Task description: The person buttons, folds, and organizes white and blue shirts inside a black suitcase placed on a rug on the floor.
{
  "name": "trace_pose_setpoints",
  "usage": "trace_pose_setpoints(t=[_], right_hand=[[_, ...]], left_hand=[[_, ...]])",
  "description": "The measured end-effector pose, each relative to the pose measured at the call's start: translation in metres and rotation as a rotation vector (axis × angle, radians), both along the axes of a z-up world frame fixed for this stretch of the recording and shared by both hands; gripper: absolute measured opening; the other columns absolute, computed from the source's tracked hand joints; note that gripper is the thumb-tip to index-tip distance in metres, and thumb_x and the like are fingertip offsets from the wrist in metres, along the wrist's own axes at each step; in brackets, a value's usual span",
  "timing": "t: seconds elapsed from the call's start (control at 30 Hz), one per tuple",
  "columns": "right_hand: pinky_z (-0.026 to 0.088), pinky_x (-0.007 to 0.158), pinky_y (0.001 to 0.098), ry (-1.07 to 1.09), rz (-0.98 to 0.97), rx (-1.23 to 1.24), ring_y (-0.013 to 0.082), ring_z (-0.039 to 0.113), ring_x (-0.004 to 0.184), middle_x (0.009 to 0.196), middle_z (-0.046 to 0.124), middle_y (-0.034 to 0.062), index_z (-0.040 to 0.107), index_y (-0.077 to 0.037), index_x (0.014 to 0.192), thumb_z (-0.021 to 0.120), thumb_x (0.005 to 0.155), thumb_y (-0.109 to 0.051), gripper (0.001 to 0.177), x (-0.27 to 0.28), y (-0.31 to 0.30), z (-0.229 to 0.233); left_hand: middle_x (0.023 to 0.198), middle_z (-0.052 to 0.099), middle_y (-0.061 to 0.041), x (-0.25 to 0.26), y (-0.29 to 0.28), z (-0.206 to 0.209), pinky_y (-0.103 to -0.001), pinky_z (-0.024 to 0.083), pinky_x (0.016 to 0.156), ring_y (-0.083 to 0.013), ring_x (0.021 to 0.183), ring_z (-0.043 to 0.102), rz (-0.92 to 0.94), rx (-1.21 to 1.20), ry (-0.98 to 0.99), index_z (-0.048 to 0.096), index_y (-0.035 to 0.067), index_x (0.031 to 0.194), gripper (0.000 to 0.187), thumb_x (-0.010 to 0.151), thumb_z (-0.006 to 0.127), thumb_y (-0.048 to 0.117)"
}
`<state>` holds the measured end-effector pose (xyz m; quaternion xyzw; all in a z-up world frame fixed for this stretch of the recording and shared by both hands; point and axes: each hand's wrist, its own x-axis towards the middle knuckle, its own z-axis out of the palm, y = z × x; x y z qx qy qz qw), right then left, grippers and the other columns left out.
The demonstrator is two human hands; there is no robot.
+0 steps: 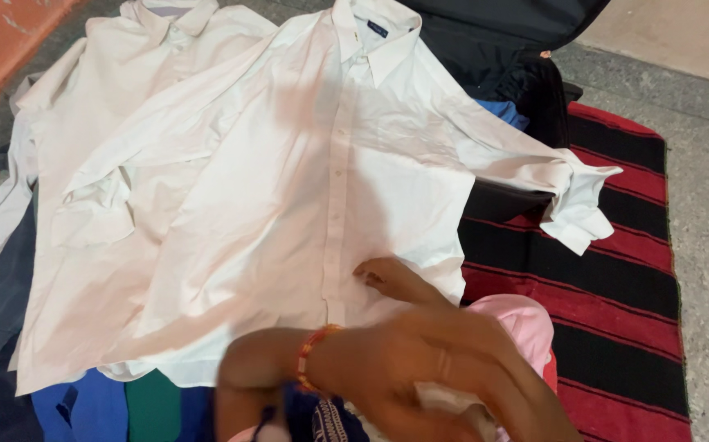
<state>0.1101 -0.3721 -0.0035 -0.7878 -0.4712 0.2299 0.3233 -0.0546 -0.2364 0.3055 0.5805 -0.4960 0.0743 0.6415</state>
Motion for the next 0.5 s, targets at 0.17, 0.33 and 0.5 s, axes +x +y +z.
trace_pose_setpoints(t=[0.17,0.33,0.5], right_hand=[[0.054,0.074,0.0343,0.017,-0.069,0.052,0.0231,0.066,0.082,0.103,0.074,0.0110,0.071,-0.006,0.114,0.065,0.091,-0.004,0.024,0.007,0.004,-0.004],[0.055,0.071,0.0340,0.023,-0.170,0.083,0.0226,0.067,0.077,0.101,0.075,0.0115,0.071,-0.005,0.114,0.066,0.093,-0.006,0.022,0.012,0.002,0.001],[0.053,0.066,0.0334,0.027,-0.243,0.103,0.0205,0.062,0.069,0.094,0.075,0.0102,0.071,-0.005,0.112,0.066,0.094,-0.008,0.019,0.015,0.001,0.014]], left_hand=[[0.107,0.071,-0.007,0.002,-0.037,0.014,-0.032,0.057,0.089,-0.0208,0.100,0.071,-0.199,-0.109,-0.057,0.071,0.008,0.106,0.006,0.100,0.072,0.010],[0.106,0.071,-0.008,0.004,-0.057,0.014,-0.032,0.058,0.087,-0.0212,0.099,0.071,-0.248,-0.158,-0.056,0.070,0.007,0.106,0.005,0.101,0.071,0.009],[0.105,0.070,-0.008,0.009,-0.066,0.017,-0.032,0.058,0.086,-0.0216,0.097,0.071,-0.290,-0.166,-0.067,0.070,0.007,0.105,0.004,0.101,0.071,0.008]])
